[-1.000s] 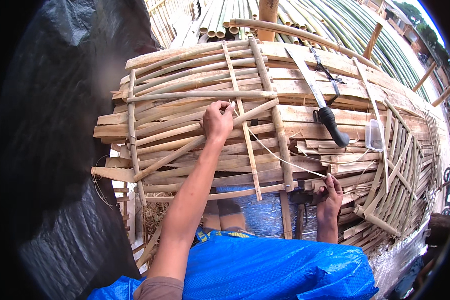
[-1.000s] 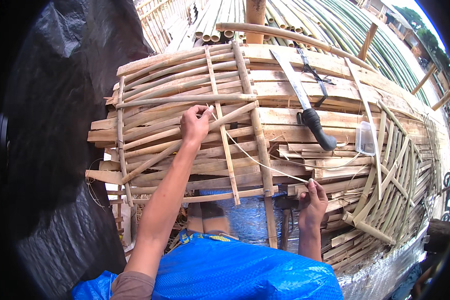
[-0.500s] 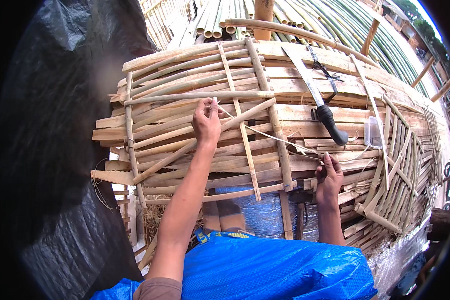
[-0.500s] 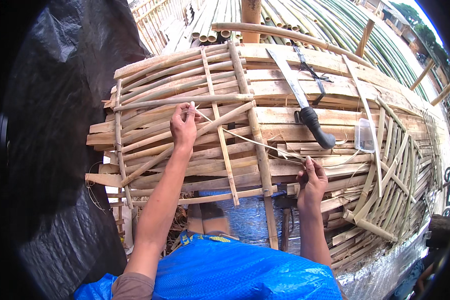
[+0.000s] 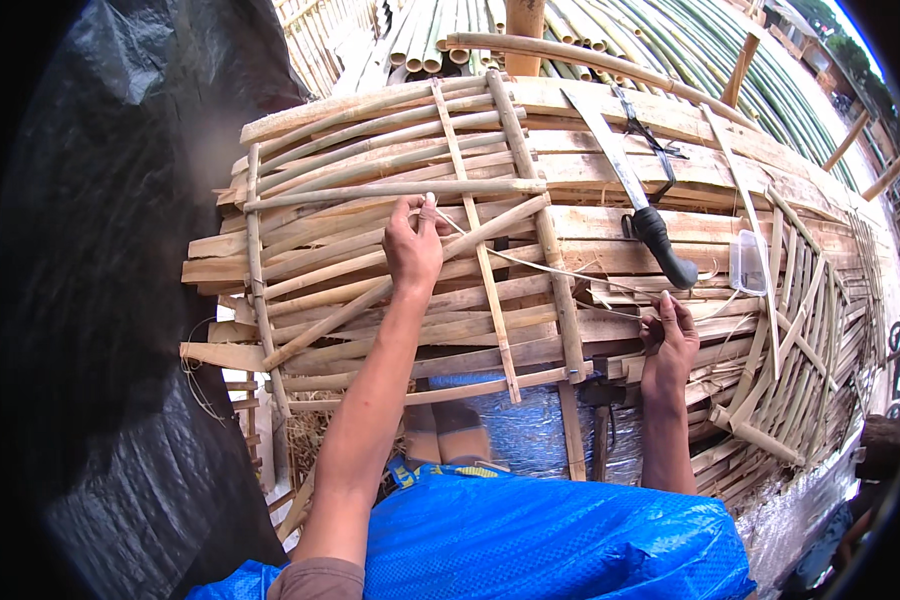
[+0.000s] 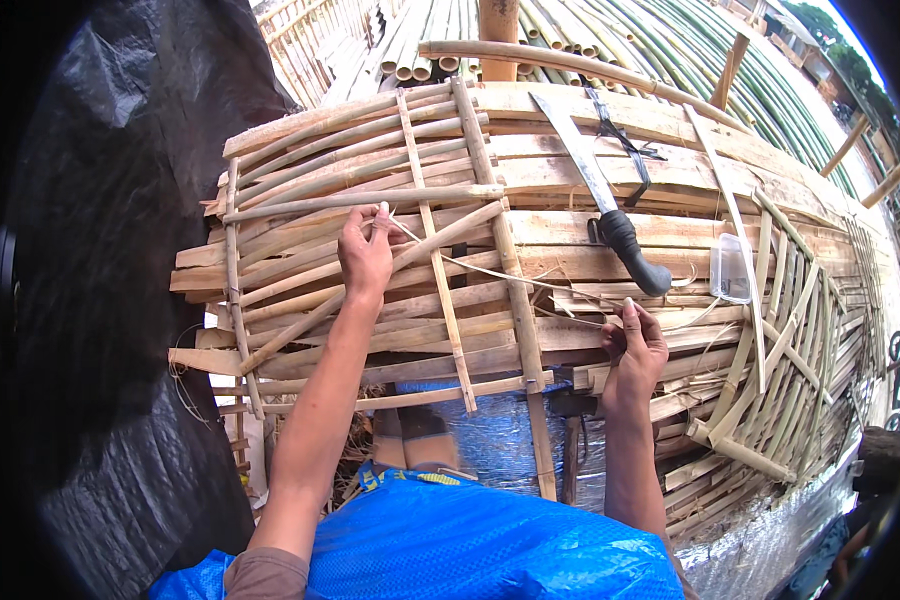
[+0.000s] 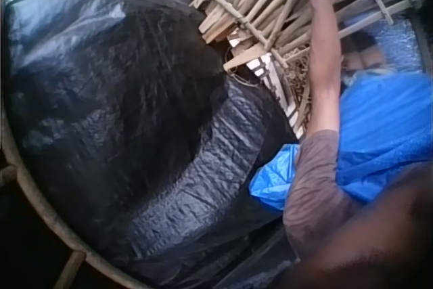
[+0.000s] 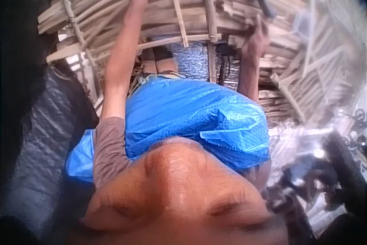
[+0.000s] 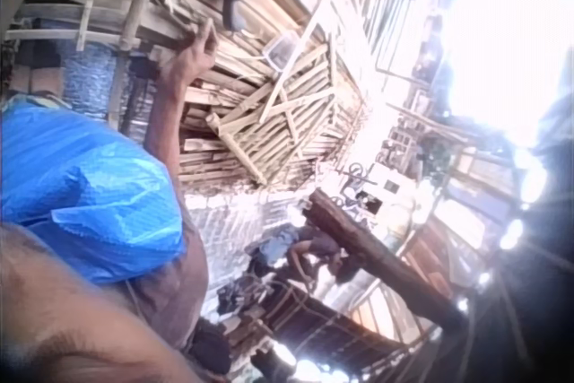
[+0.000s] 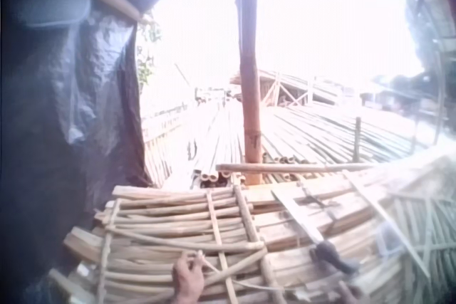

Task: The person weaves thin wooden strips into a lattice frame by hand and with a machete, then secures the strips using a hammer.

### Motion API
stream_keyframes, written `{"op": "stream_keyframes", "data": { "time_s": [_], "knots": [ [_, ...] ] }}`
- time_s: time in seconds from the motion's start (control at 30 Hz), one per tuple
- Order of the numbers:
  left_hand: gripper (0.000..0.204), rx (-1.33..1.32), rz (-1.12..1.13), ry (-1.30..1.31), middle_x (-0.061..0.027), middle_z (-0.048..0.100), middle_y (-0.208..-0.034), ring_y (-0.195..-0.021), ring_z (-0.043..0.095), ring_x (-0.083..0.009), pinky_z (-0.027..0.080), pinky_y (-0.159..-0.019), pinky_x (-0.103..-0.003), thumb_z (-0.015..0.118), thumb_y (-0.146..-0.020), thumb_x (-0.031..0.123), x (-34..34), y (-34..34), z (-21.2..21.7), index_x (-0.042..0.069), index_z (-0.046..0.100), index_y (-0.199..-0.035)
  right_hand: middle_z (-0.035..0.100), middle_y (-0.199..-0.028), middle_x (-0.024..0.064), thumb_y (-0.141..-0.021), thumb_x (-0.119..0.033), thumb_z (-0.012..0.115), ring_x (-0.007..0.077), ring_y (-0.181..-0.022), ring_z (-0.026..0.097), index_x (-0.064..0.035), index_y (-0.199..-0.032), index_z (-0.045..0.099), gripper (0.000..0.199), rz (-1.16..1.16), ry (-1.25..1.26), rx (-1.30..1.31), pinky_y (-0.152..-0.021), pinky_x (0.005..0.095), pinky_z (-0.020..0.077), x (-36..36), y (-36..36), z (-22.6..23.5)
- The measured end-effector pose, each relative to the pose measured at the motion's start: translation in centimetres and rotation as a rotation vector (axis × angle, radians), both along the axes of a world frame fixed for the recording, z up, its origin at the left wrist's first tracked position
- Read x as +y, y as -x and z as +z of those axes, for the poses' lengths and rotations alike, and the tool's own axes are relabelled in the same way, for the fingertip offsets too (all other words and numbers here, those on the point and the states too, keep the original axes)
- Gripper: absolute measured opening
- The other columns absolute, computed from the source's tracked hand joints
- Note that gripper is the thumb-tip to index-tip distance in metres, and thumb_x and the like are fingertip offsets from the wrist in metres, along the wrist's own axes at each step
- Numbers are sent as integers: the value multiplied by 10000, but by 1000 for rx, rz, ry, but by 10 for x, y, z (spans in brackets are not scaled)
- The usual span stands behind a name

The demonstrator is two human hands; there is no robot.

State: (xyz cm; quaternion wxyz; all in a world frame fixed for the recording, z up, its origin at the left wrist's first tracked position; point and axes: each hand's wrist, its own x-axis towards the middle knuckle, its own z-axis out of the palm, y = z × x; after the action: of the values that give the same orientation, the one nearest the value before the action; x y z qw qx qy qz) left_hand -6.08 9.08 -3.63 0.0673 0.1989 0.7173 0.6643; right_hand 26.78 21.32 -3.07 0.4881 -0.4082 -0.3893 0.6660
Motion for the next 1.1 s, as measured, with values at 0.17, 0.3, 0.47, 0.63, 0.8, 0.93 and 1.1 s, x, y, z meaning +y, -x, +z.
{"op": "stream_keyframes", "data": {
  "time_s": [0.17,0.3,0.47,0.63,0.8,0.93,1.1],
  "knots": [
    [175,-91,-14,-84,-105,690,-808,-684,699,-172,569,-627,-279,541,-1038,199,-4,-1,5,27,567,-1026,699,-934,21,-945,-184,702,94,-701,644,-86,-1073,669,164,54,0,-81,-584,211,493,1,3,5],
    [234,-235,30,-258,-111,681,-875,-657,688,-162,546,-557,-274,556,-1032,236,-13,7,22,21,504,-1106,702,-888,33,-933,-204,720,96,-671,642,-77,-1013,677,156,207,-16,-164,-560,211,484,-11,7,2],
    [322,116,172,-2,-64,663,-966,-704,597,-123,495,-632,-282,611,-999,321,-39,1,24,22,549,-1101,704,-926,16,-955,-195,687,89,-694,634,-109,-1016,661,108,-35,9,-25,-592,207,493,2,-29,0],
    [341,-38,-373,207,-81,659,-1041,-809,586,-109,473,-699,-262,593,-1005,322,-66,-97,31,17,614,-1155,703,-946,57,-983,-148,628,112,-709,621,-107,-1018,622,54,-216,50,144,-598,226,495,-21,-97,13],
    [512,-125,-684,28,-110,707,-999,-957,639,-131,521,-824,-291,506,-1038,414,-25,-203,12,-6,499,-1331,708,-980,94,-993,-135,595,133,-715,654,-107,-1022,584,42,120,415,277,-603,233,522,-93,-61,21],
    [538,-468,-715,-209,-152,705,-961,-840,683,-175,546,-777,-299,380,-1072,431,-33,-192,34,-11,393,-1378,716,-1000,144,-977,-139,626,174,-768,715,-62,-973,575,92,414,497,197,-633,270,574,-112,-35,26],
    [301,-595,-404,-159,25,388,-617,-473,301,-54,262,-413,-213,304,-1101,379,-50,-149,48,131,413,-1231,718,-952,153,-964,-136,656,164,-778,713,-18,-961,603,130,658,202,-184,-664,272,572,-93,-29,23]
  ]
}}
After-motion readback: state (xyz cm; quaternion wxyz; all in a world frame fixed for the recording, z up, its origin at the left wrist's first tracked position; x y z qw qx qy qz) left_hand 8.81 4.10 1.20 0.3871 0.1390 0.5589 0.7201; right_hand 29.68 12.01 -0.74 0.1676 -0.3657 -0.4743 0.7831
